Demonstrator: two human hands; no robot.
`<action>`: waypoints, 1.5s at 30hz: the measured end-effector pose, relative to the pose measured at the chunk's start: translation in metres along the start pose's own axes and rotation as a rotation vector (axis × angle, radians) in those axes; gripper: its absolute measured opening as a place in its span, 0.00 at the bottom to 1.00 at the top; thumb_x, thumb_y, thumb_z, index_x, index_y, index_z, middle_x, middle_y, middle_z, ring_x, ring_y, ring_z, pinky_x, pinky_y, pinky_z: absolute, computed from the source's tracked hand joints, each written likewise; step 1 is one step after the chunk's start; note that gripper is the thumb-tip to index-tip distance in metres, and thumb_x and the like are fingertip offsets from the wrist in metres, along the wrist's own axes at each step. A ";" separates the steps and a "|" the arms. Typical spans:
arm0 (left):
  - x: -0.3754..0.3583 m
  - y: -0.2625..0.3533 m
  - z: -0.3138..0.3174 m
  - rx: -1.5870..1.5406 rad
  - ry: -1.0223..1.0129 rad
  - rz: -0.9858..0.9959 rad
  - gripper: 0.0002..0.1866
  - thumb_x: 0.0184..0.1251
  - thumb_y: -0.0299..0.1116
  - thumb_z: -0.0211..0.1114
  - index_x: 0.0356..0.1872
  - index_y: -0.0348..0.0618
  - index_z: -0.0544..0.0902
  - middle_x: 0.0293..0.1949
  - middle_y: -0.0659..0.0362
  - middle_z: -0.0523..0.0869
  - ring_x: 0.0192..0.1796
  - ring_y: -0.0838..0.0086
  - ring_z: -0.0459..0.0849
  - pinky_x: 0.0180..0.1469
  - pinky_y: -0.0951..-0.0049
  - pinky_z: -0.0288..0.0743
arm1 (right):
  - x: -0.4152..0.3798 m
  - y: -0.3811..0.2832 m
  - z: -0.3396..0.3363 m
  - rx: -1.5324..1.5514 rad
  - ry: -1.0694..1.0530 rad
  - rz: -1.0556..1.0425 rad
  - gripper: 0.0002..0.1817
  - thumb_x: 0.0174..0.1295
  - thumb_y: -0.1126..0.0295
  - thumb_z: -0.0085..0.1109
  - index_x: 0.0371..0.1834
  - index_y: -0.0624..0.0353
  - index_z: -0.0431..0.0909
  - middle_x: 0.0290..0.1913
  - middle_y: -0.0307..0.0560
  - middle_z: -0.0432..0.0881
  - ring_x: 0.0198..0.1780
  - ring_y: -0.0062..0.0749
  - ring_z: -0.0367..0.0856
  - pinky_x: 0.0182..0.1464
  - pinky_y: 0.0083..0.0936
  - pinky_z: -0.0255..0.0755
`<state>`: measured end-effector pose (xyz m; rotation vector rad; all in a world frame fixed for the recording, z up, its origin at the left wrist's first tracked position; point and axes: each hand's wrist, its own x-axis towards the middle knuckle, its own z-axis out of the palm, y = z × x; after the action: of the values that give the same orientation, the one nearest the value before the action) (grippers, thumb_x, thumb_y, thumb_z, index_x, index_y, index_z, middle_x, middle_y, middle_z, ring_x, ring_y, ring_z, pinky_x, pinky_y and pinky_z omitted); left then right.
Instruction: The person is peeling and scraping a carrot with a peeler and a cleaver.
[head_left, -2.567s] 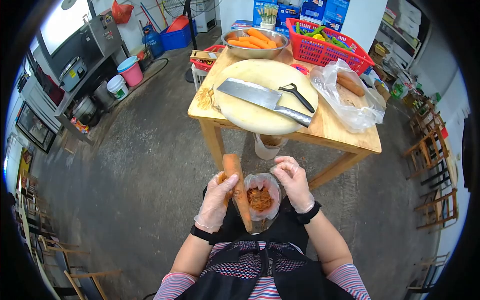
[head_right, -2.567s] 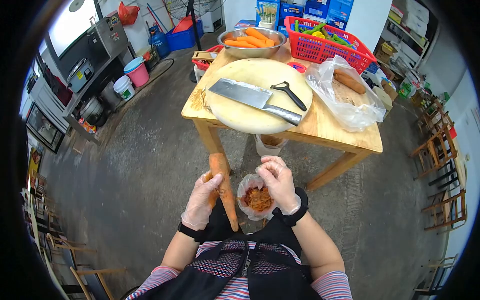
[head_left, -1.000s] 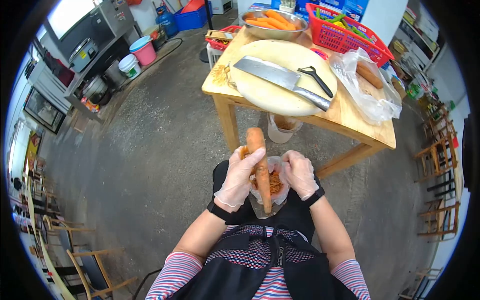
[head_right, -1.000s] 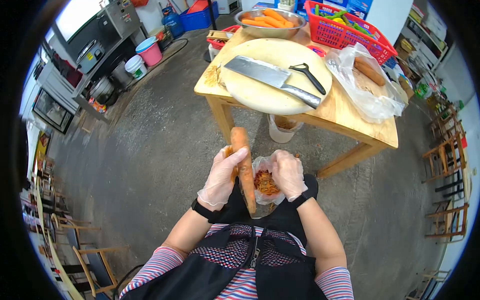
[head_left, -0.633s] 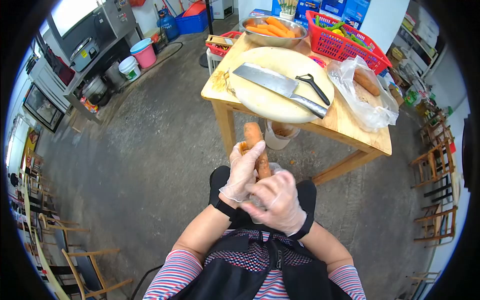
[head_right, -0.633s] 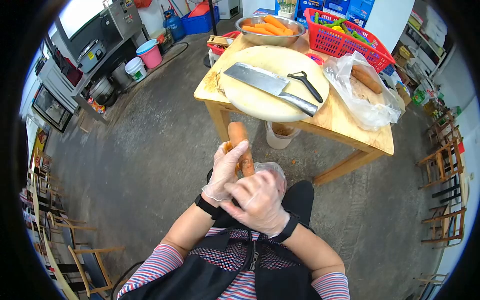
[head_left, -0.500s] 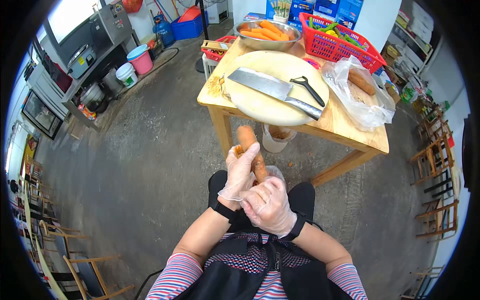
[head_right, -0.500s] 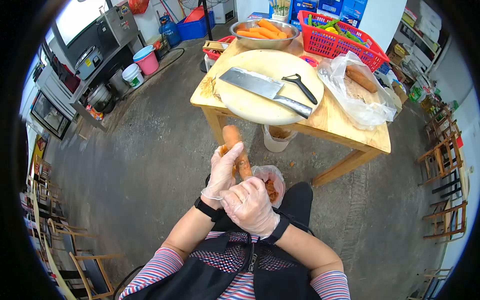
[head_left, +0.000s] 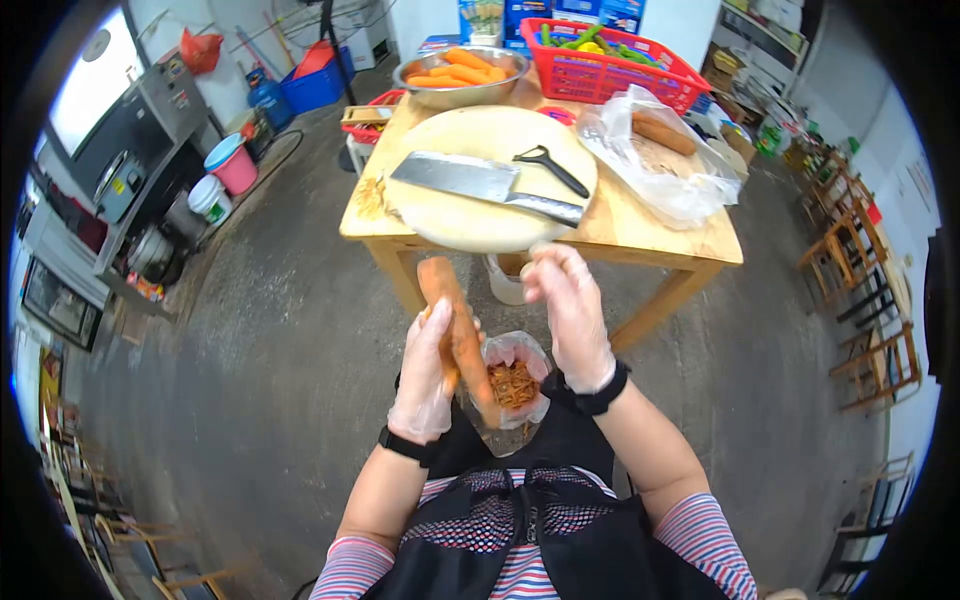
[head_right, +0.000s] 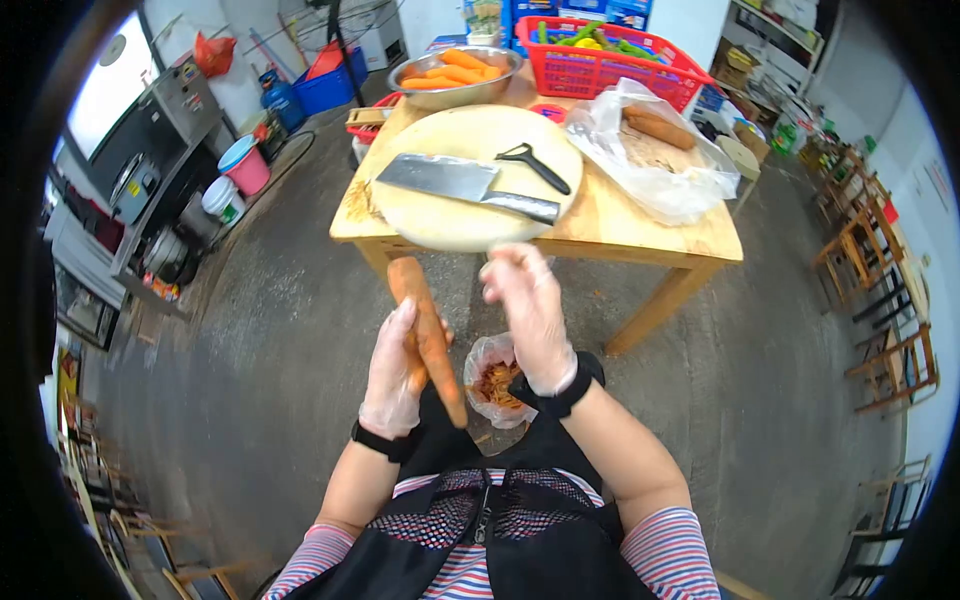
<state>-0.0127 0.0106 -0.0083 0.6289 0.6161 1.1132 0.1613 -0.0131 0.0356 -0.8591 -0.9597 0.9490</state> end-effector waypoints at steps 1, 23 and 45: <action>-0.004 -0.001 0.006 0.004 -0.021 -0.007 0.17 0.72 0.40 0.64 0.53 0.41 0.73 0.38 0.60 0.82 0.37 0.75 0.82 0.40 0.73 0.80 | 0.013 0.012 -0.012 0.170 0.059 0.015 0.11 0.73 0.65 0.54 0.51 0.59 0.74 0.38 0.37 0.78 0.36 0.17 0.74 0.41 0.18 0.71; -0.026 0.008 0.006 0.055 -0.046 0.037 0.19 0.69 0.43 0.67 0.51 0.44 0.71 0.41 0.57 0.80 0.35 0.73 0.81 0.37 0.72 0.79 | 0.189 0.007 -0.075 -1.544 0.029 -0.257 0.13 0.58 0.69 0.59 0.46 0.60 0.81 0.42 0.61 0.85 0.47 0.55 0.84 0.53 0.45 0.77; -0.010 -0.031 -0.015 -0.268 -0.027 -0.078 0.26 0.74 0.55 0.58 0.56 0.42 0.74 0.41 0.55 0.82 0.42 0.67 0.82 0.46 0.65 0.80 | -0.031 0.013 -0.011 -0.617 -0.348 -0.182 0.26 0.73 0.71 0.50 0.74 0.57 0.64 0.67 0.52 0.77 0.47 0.32 0.86 0.54 0.27 0.76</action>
<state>-0.0081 -0.0061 -0.0394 0.3847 0.4543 1.0898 0.1601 -0.0388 0.0117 -1.1102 -1.6529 0.6557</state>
